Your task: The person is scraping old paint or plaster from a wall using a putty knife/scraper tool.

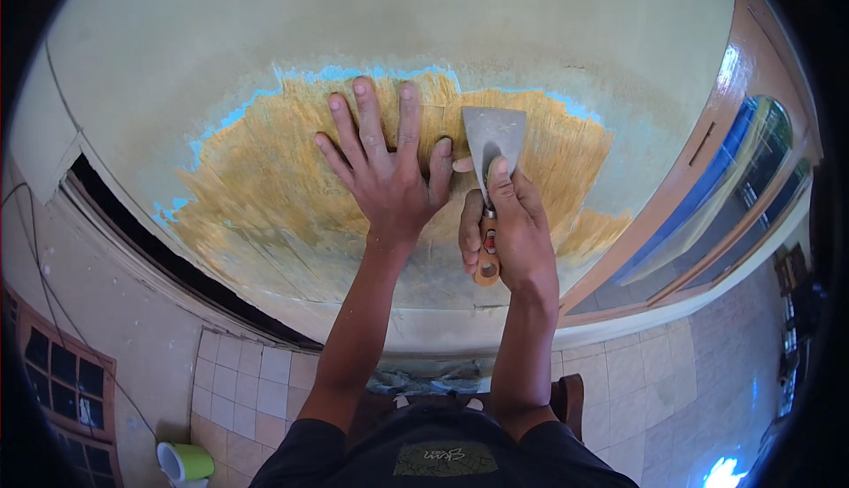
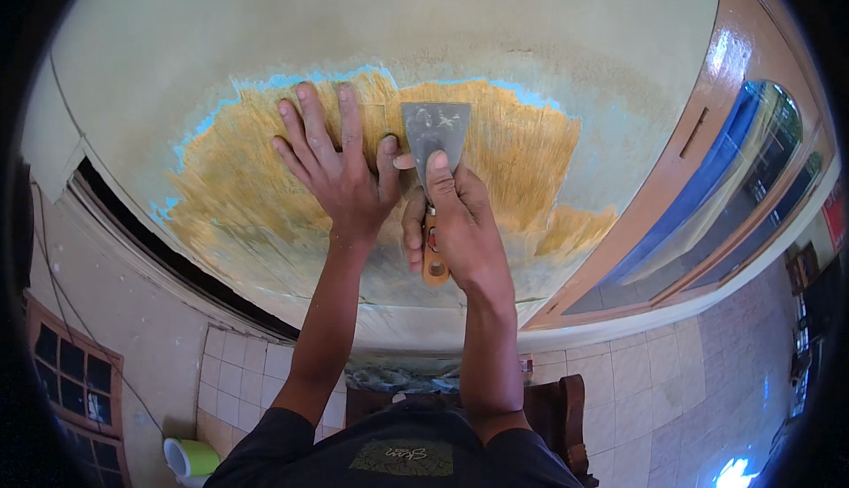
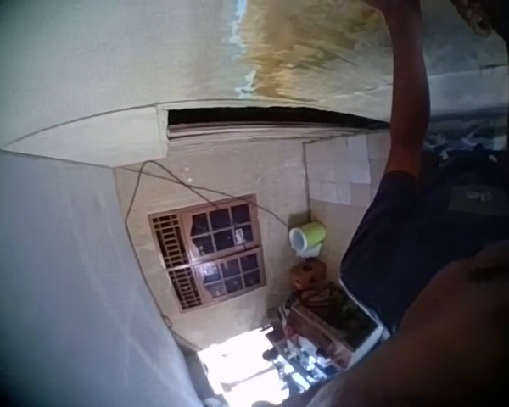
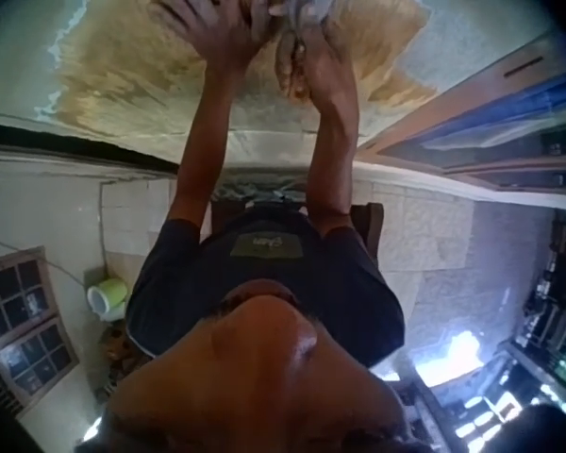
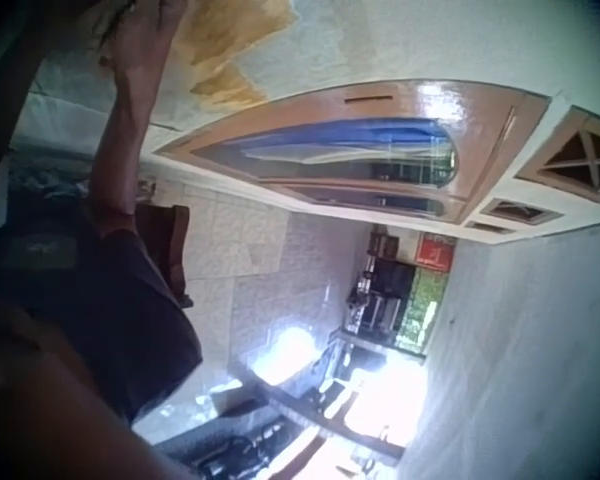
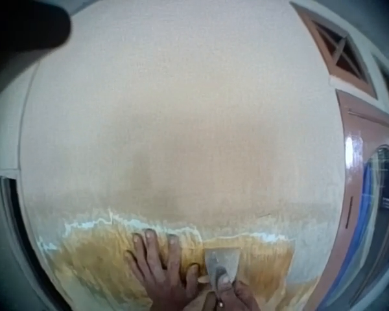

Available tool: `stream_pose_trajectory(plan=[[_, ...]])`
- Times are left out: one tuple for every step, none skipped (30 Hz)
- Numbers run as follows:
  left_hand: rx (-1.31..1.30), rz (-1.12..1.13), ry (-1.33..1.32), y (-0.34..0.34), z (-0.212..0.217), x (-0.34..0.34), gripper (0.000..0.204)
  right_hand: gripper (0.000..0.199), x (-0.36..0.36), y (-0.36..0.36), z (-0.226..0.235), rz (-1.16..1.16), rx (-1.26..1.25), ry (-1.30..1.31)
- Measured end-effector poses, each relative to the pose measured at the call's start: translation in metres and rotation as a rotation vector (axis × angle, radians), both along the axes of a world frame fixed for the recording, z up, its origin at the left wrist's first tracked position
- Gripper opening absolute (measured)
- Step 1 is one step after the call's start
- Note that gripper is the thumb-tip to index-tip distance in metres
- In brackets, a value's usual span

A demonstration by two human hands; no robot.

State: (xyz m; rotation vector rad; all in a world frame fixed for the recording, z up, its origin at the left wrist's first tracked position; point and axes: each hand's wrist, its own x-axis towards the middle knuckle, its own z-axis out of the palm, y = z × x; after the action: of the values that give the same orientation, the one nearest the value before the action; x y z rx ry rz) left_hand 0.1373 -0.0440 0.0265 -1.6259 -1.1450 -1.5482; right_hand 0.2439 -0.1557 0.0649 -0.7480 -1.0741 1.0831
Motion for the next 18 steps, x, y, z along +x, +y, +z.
stream_pose_trajectory(plan=[[-0.004,-0.013,0.001,0.003,-0.001,-0.003,0.060,0.038,-0.004,0.002,0.001,-0.035,-0.067,-0.010],[0.015,-0.017,0.000,0.006,-0.002,-0.005,0.060,0.037,-0.008,0.003,0.003,-0.071,-0.134,-0.020],[0.035,-0.021,-0.001,0.008,-0.003,-0.007,0.060,0.037,-0.013,0.003,0.006,-0.084,-0.137,-0.018],[0.031,-0.032,-0.001,0.012,-0.005,-0.009,0.060,0.036,-0.018,0.004,0.010,-0.104,-0.147,0.002],[0.035,-0.039,-0.003,0.014,-0.006,-0.011,0.059,0.035,-0.023,0.006,0.013,-0.123,-0.157,0.021],[0.039,-0.044,-0.006,0.016,-0.007,-0.013,0.059,0.035,-0.027,0.009,0.018,-0.132,-0.160,0.021],[0.037,-0.055,-0.008,0.018,-0.007,-0.014,0.059,0.035,-0.030,0.013,0.025,-0.147,-0.153,0.027],[0.037,-0.054,-0.006,0.020,-0.006,-0.014,0.059,0.035,-0.032,0.016,0.028,-0.160,-0.145,0.032],[0.036,-0.052,-0.005,0.021,-0.006,-0.016,0.059,0.035,-0.032,0.017,0.024,-0.168,-0.146,0.031],[0.037,-0.056,-0.007,0.022,-0.006,-0.017,0.059,0.035,-0.032,0.017,0.019,-0.183,-0.155,0.024],[0.022,-0.051,-0.003,0.022,-0.006,-0.019,0.059,0.036,-0.034,0.018,0.016,-0.196,-0.164,0.016],[0.006,-0.045,0.002,0.024,-0.005,-0.020,0.058,0.036,-0.036,0.022,0.017,-0.198,-0.163,0.014],[0.004,-0.049,0.000,0.025,-0.005,-0.020,0.058,0.037,-0.037,0.023,0.018,-0.204,-0.159,0.009],[0.014,-0.038,-0.001,0.027,-0.005,-0.020,0.059,0.038,-0.038,0.024,0.019,-0.209,-0.154,0.003],[0.025,-0.026,-0.001,0.028,-0.005,-0.020,0.059,0.038,-0.040,0.026,0.025,-0.213,-0.155,0.002],[0.021,-0.029,0.000,0.029,-0.006,-0.020,0.059,0.039,-0.042,0.029,0.032,-0.219,-0.121,0.001],[0.025,-0.037,-0.003,0.030,-0.006,-0.020,0.059,0.041,-0.043,0.031,0.035,-0.225,-0.085,0.000],[0.030,-0.045,-0.006,0.030,-0.006,-0.019,0.059,0.041,-0.042,0.030,0.027,-0.228,-0.087,0.001]])
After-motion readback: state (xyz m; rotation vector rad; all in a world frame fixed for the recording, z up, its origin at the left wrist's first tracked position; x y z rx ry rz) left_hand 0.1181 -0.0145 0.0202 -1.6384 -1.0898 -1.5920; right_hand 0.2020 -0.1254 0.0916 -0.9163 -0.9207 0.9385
